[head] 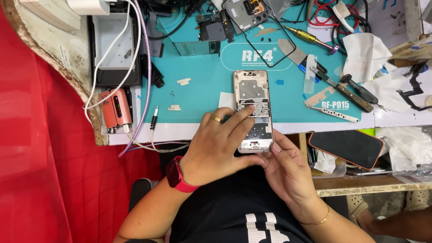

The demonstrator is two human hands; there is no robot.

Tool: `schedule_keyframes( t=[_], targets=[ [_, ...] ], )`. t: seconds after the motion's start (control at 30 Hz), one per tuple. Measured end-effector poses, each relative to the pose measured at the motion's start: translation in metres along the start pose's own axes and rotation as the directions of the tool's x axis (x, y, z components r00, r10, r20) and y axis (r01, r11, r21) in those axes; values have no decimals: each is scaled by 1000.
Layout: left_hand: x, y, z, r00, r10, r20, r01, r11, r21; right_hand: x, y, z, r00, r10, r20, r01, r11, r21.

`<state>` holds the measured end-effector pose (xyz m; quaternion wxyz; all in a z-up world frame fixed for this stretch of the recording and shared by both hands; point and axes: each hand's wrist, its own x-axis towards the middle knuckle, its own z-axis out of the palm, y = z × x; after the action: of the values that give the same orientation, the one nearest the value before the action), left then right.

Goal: Disassembling and repairing a mobile phone by removing screws and handling internal components.

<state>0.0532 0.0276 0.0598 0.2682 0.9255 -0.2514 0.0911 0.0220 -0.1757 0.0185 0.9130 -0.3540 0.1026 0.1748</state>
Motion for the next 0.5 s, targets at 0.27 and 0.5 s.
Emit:
schedule_keyframes(
  t=[0.27,0.5],
  targets=[
    [-4,-15,7,987,128,-99,-117,986,115,-10,-46,27,964,-262,-49,8,210,-978],
    [-5,-15,6,981,157,-111,-144,982,120,42,-84,39,656,64,752,745,-212,-632]
  ],
)
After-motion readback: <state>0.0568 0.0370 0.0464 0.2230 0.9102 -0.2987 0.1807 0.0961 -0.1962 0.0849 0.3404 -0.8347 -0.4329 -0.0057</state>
